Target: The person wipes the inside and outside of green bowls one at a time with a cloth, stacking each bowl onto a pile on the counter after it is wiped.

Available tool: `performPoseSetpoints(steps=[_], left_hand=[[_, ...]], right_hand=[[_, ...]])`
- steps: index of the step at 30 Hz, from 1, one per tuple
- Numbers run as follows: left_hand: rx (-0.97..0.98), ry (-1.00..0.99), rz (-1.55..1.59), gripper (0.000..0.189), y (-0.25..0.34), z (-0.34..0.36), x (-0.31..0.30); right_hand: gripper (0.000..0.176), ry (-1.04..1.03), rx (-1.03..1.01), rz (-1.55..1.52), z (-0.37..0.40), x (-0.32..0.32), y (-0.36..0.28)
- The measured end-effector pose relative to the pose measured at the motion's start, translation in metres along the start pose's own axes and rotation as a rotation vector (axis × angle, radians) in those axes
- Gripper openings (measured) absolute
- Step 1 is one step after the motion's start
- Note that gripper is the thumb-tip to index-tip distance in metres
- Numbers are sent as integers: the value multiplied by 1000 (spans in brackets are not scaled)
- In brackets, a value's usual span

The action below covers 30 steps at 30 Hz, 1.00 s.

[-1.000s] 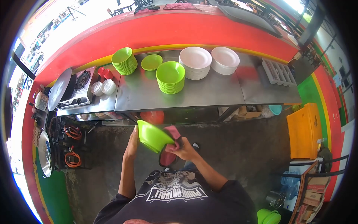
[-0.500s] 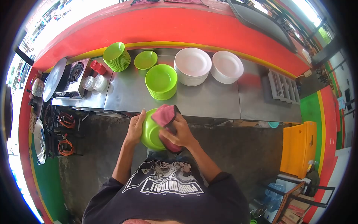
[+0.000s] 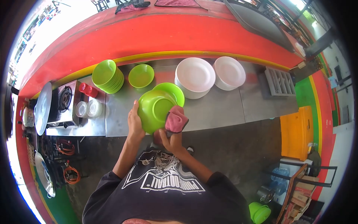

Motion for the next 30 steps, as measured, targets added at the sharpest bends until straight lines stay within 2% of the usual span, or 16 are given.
performPoseSetpoints(steps=[1, 4, 6, 8, 11, 14, 15, 18, 19, 22, 23, 25, 27, 28, 30], left_hand=[[-1, -25, -20, 41, 0, -9, -1], [-3, -68, -90, 41, 6, -26, 8], [7, -38, -136, 47, 13, -24, 32], [53, -247, -209, 49, 9, -39, 30], [98, -438, -402, 53, 9, -43, 37], [213, -568, -616, 53, 3, -38, 43], [272, -610, -682, 52, 4, -36, 47], [615, -808, -742, 46, 22, -20, 63], [701, -883, -756, 42, 20, -20, 63], [1012, -1086, -733, 38, 23, -26, 65], [1065, -1002, -742, 34, 24, -28, 65], [1170, -832, -757, 26, 27, -32, 62], [1109, -690, -716, 18, 20, -46, 57], [1076, -617, -693, 22, 15, -54, 53], [888, -617, -565, 35, 0, -70, 48]], right_hand=[[53, -1, 11, 22, -8, 7, -4], [53, 32, -378, 399, -45, 20, -42], [52, 24, -370, 419, -57, 27, -46], [53, 37, -376, 508, -68, 31, -44], [46, 173, -258, 433, -95, 25, -52], [42, 292, 246, 109, -97, 1, -12], [45, 322, 371, 72, -98, -8, -9], [50, 465, 653, -228, -95, -30, 11], [49, 477, 702, -530, -92, -28, 15], [43, 440, 760, -696, -75, -35, 10], [36, 548, 751, -715, -71, -35, 12], [33, 599, 675, -598, -68, -37, 8], [35, 628, 631, -482, -56, -41, 21], [39, 630, 627, -422, -41, -46, 50], [44, 676, 622, -289, -22, -54, 80]])
Point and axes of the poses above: each hand's wrist, its own z-axis away from the middle knuckle, its own x-axis out of the palm, y = z × x, the point moved 5 cm from there along -z, towards the middle knuckle, and after that the axes turned 7 degrees about y, right-handed, at the moved point
